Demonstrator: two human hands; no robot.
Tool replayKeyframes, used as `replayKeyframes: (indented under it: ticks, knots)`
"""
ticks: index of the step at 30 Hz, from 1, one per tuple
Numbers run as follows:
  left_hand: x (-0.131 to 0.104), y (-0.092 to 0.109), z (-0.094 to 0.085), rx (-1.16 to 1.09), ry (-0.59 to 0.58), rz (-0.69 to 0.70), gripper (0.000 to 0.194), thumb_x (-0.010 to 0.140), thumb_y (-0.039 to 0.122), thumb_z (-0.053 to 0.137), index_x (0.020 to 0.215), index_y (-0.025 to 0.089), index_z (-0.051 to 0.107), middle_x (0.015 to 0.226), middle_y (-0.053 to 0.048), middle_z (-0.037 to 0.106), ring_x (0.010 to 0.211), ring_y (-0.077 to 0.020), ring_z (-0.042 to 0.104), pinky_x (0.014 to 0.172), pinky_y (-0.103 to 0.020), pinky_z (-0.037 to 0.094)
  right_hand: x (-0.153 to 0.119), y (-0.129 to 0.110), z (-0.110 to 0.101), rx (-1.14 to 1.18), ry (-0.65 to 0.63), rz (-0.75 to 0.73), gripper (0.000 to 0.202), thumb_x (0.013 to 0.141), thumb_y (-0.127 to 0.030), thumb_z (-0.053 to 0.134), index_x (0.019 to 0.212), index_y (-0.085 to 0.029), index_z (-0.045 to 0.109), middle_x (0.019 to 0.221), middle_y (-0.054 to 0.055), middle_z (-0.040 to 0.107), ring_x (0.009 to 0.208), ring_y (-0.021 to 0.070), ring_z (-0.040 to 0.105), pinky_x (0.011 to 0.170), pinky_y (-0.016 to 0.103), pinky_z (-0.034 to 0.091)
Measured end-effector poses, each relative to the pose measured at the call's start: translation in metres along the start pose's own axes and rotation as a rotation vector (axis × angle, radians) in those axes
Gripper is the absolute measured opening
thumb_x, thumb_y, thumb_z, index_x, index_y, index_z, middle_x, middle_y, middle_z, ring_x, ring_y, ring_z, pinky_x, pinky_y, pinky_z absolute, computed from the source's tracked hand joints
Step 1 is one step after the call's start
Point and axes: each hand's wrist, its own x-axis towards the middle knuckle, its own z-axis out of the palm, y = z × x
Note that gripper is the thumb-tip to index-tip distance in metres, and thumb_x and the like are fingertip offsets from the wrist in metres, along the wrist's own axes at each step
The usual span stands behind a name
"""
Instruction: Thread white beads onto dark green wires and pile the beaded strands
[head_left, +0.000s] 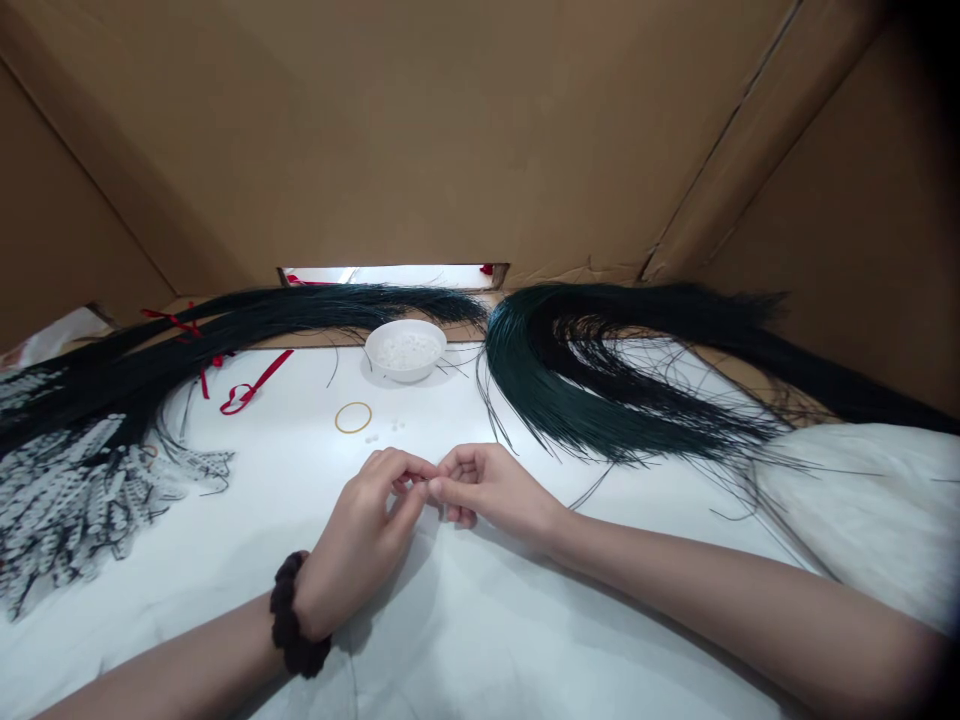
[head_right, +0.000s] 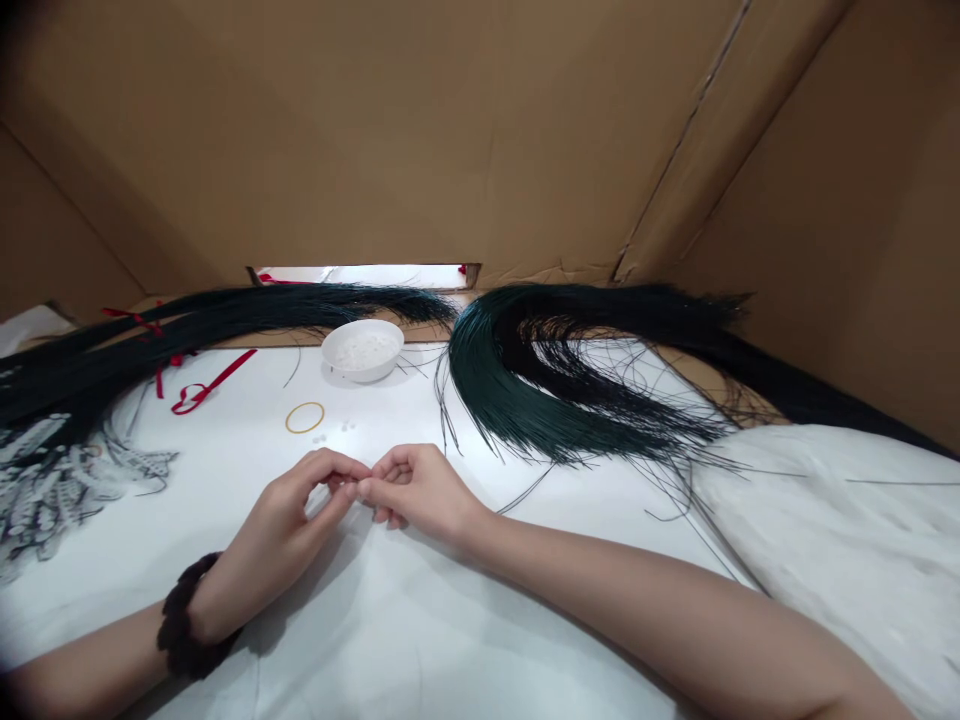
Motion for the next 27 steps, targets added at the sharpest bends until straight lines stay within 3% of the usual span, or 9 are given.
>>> replayKeyframes:
  ticks: [5,8,13,17,22,24,27]
  knots:
    - [-0.003,0.001,0.002,0.002,0.038,-0.044,0.013,0.082,0.019,0.038,0.090,0.020,0.048,0.079,-0.001,0.052,0.074,-0.0140,0.049,0.065,-0.027,0.040,-0.003,-0.002,0.003,-0.038,-0.026,-0.046,0.016,0.069,-0.026,0.057,0.075,-0.011,0.055,0.058,0.000,0.052,0.048,0.0069,0.048,0.043,0.018,0.038]
    - [-0.005,0.002,0.004,0.017,0.051,-0.070,0.016,0.081,0.018,0.038,0.095,0.021,0.044,0.077,0.000,0.049,0.072,-0.0138,0.048,0.058,-0.025,0.039,-0.004,-0.003,0.003,-0.086,-0.045,-0.049,0.005,0.068,-0.018,0.052,0.070,-0.013,0.052,0.056,-0.001,0.051,0.049,0.0064,0.046,0.044,0.017,0.036]
    - [-0.006,0.003,0.005,0.044,0.077,-0.047,0.011,0.081,0.016,0.037,0.089,0.021,0.042,0.078,0.000,0.048,0.073,-0.0130,0.048,0.061,-0.024,0.040,-0.004,-0.003,0.002,-0.136,-0.081,-0.058,0.012,0.063,-0.007,0.045,0.070,-0.016,0.048,0.054,-0.004,0.049,0.049,0.0068,0.046,0.044,0.017,0.035]
    - [-0.006,0.003,0.006,0.082,0.091,-0.007,0.007,0.082,0.017,0.037,0.085,0.020,0.042,0.078,0.000,0.049,0.071,-0.0125,0.049,0.062,-0.024,0.041,-0.004,-0.005,0.004,-0.095,-0.064,-0.048,0.006,0.067,-0.012,0.046,0.071,-0.015,0.050,0.056,-0.002,0.050,0.051,0.0077,0.049,0.045,0.017,0.036]
    - [0.009,-0.012,-0.014,0.507,0.271,0.180,0.014,0.083,0.020,0.037,0.093,0.015,0.046,0.085,-0.006,0.054,0.083,-0.0191,0.049,0.074,-0.032,0.041,-0.004,-0.005,0.004,-0.031,0.016,-0.018,0.004,0.069,-0.016,0.049,0.067,-0.013,0.050,0.057,-0.002,0.049,0.047,0.0067,0.048,0.042,0.017,0.038]
    - [0.017,-0.022,-0.025,0.750,0.241,0.106,0.017,0.083,0.020,0.036,0.092,0.015,0.049,0.087,-0.008,0.055,0.085,-0.0228,0.050,0.074,-0.035,0.040,-0.003,-0.004,0.003,-0.021,0.022,-0.006,0.004,0.069,-0.015,0.049,0.066,-0.013,0.050,0.056,-0.002,0.049,0.046,0.0066,0.049,0.041,0.017,0.038]
    - [0.025,-0.034,-0.035,0.879,0.124,-0.053,0.021,0.082,0.020,0.036,0.095,0.015,0.050,0.087,-0.008,0.057,0.084,-0.0241,0.053,0.067,-0.034,0.041,-0.002,-0.002,0.002,-0.008,0.008,-0.013,0.004,0.069,-0.015,0.049,0.066,-0.013,0.050,0.056,-0.002,0.049,0.046,0.0066,0.049,0.041,0.016,0.037]
